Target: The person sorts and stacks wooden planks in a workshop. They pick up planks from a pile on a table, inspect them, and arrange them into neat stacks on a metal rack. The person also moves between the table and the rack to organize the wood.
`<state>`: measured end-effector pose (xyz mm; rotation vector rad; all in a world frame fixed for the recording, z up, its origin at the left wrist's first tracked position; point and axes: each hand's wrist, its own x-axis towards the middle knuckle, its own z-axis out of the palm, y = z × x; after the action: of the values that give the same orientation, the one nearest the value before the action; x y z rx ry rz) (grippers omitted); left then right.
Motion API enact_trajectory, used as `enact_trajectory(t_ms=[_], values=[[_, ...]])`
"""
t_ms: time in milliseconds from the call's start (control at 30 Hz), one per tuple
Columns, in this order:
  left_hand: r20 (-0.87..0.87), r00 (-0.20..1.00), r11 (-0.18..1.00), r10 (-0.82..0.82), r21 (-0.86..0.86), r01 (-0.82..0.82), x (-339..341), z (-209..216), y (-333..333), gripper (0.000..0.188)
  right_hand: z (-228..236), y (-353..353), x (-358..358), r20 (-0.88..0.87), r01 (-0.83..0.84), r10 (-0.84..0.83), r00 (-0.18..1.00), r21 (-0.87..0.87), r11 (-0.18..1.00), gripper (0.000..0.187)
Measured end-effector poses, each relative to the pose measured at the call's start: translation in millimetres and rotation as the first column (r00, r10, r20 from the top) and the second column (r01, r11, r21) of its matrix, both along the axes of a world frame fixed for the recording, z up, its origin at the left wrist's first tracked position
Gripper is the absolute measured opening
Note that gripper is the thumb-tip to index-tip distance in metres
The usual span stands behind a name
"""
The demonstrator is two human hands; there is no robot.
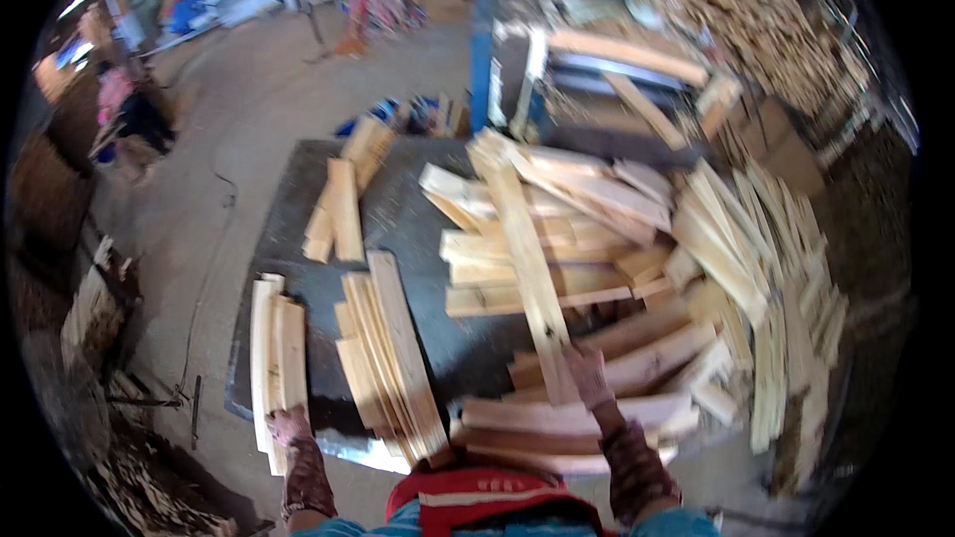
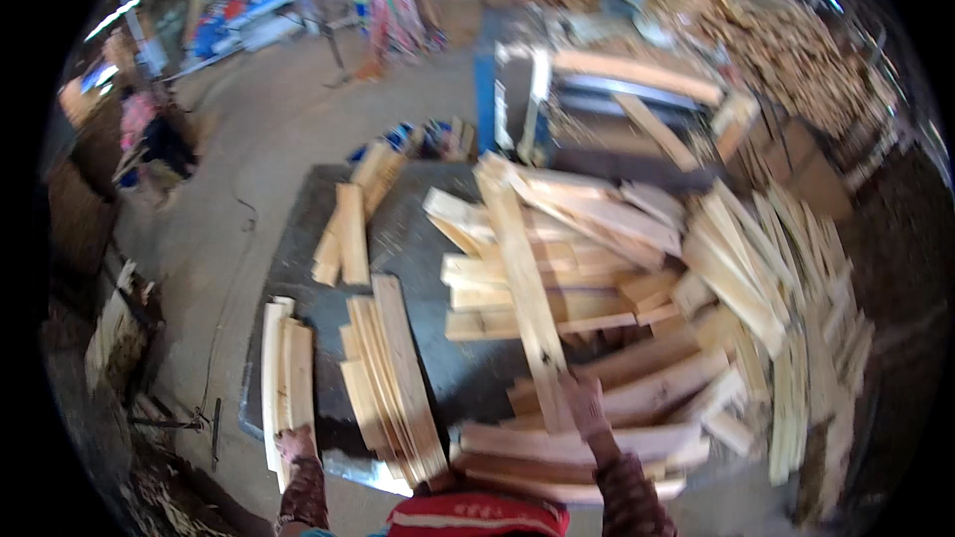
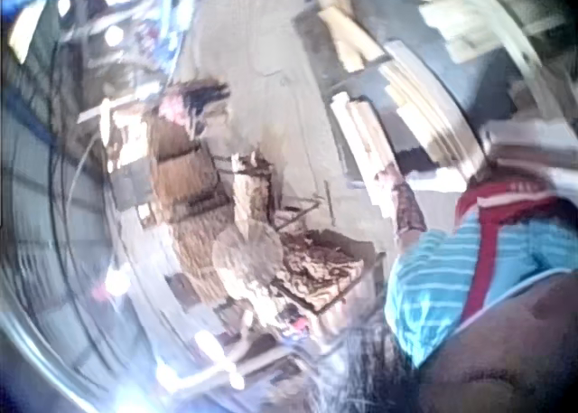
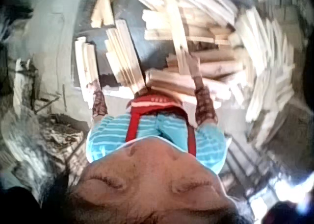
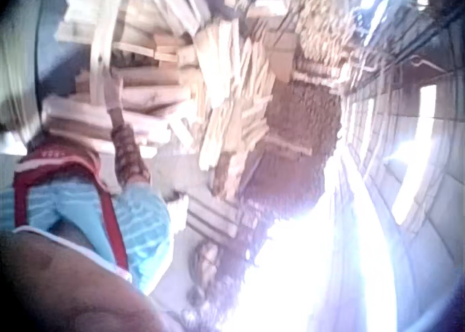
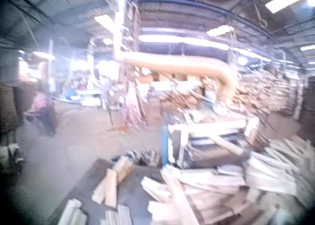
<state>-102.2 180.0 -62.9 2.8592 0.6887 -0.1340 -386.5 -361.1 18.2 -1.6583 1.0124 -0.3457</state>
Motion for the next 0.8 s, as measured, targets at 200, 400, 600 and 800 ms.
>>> enact_trajectory(t_ms=[200,400,600,800], values=[[0.057,0.998,0.987,-0.032,0.16,0.022,29,3,-32,0.073,5,8,8,0.088,0.116,-0.153,0.984,0.329,0.937,0.028],[0.25,0.906,0.193,-0.341,-0.925,0.328,24,17,-205,0.059,13,33,26,0.167,0.117,-0.243,0.956,0.543,0.832,0.03],[0.217,0.642,-0.164,-0.735,-0.976,0.143,-92,82,-404,0.083,61,82,51,0.079,0.035,-0.037,0.996,0.03,0.999,0.023],[-0.129,0.698,-0.191,-0.704,-0.913,-0.362,-64,84,-383,0.072,42,22,58,-0.302,-0.467,0.368,0.879,-0.398,0.79,0.046]])
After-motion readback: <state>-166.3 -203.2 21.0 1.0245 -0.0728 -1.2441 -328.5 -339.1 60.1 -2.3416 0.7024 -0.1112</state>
